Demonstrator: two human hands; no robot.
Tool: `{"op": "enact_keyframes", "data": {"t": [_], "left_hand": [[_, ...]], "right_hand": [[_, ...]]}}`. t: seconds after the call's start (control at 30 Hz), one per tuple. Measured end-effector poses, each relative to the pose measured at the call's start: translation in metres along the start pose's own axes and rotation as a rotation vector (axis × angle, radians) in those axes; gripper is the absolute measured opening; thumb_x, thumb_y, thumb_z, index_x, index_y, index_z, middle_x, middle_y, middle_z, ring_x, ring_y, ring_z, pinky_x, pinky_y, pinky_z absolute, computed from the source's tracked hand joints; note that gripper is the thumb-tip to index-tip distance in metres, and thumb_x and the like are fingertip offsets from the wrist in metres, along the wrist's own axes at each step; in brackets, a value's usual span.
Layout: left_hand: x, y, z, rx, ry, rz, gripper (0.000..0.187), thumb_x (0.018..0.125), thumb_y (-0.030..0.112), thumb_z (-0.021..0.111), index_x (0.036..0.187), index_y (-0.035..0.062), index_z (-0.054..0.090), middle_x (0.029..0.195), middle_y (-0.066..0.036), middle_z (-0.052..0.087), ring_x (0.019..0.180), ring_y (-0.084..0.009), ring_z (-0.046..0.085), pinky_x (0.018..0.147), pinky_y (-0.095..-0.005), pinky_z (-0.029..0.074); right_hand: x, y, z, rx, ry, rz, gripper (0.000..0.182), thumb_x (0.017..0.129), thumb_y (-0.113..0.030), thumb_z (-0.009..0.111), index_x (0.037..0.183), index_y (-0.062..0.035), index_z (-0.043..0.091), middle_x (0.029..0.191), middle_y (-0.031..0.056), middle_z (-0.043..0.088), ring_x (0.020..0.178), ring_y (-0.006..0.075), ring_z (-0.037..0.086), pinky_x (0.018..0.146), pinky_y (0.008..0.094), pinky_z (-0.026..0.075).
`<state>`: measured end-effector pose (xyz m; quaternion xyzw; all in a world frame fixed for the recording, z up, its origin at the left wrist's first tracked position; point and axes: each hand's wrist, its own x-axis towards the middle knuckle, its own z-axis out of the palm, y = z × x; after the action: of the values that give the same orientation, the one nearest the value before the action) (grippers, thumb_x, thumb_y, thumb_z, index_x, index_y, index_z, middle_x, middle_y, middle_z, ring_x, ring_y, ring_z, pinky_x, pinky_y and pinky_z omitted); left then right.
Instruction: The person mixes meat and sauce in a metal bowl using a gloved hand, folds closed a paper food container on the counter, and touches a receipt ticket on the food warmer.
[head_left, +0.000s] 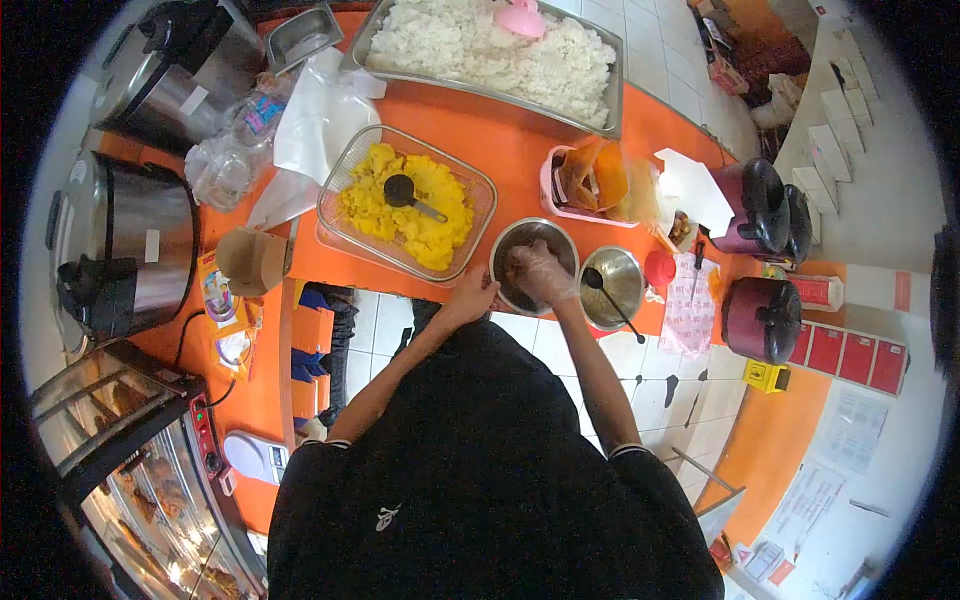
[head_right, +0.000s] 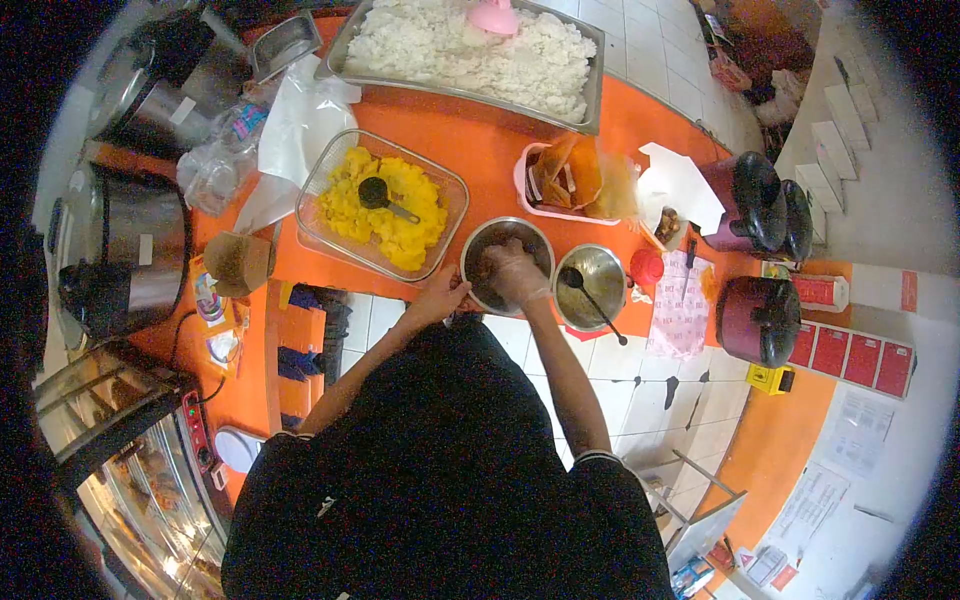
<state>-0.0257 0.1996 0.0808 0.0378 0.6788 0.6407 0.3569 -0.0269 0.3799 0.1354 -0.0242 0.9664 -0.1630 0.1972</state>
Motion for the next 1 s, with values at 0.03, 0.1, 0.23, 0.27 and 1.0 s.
{"op": "enact_keyframes", "data": {"t": [0.03,0.1,0.23,0.27,1.0], "left_hand": [[0.001,-0.001,0.0,-0.125,-0.045,-0.084,0.019,0.089,0.007,0.056,0.1,-0.0059,0.048,0.087,-0.017,0.062,0.076,-0.0258,0.067,0.065,-0.0369,0.054],[0.007,-0.005,-0.001,0.03,-0.051,-0.018,0.018,0.093,0.007,0.052,0.105,-0.005,0.047,0.092,-0.017,0.062,0.075,-0.0228,0.067,0.065,-0.0339,0.056],[0.014,-0.023,-0.001,0.05,-0.061,0.003,0.018,0.095,0.007,0.05,0.109,-0.0037,0.046,0.095,-0.016,0.063,0.074,-0.0198,0.068,0.065,-0.0309,0.058],[0.014,-0.028,-0.001,0.047,-0.057,0.002,0.018,0.095,0.007,0.05,0.109,-0.0037,0.046,0.095,-0.016,0.063,0.074,-0.0198,0.068,0.065,-0.0309,0.058],[-0.009,0.025,-0.003,0.13,0.024,0.049,0.019,0.093,0.005,0.051,0.107,-0.0052,0.046,0.091,-0.016,0.064,0.067,-0.0199,0.069,0.057,-0.0331,0.057]], "right_hand": [[-0.002,0.0,-0.011,0.052,-0.044,0.083,0.041,0.077,-0.015,0.064,0.117,-0.0165,0.058,0.125,0.0233,0.048,0.114,0.0437,0.05,0.094,0.0498,0.046],[-0.012,-0.006,-0.031,-0.013,-0.008,0.112,0.036,0.081,-0.009,0.057,0.116,-0.0157,0.06,0.132,0.0198,0.047,0.117,0.0401,0.05,0.093,0.0481,0.046],[-0.015,0.007,-0.029,-0.081,0.165,-0.31,0.038,0.081,-0.009,0.057,0.118,-0.0163,0.059,0.131,0.02,0.047,0.115,0.0398,0.052,0.089,0.0445,0.049],[-0.015,0.008,-0.032,-0.002,0.152,-0.304,0.038,0.081,-0.008,0.057,0.118,-0.0159,0.059,0.129,0.0198,0.048,0.113,0.0398,0.053,0.089,0.0452,0.049],[0.002,-0.007,0.013,-0.119,0.017,-0.022,0.057,0.076,-0.016,0.066,0.129,-0.0164,0.045,0.12,0.0241,0.049,0.112,0.0459,0.049,0.095,0.0481,0.044]]}}
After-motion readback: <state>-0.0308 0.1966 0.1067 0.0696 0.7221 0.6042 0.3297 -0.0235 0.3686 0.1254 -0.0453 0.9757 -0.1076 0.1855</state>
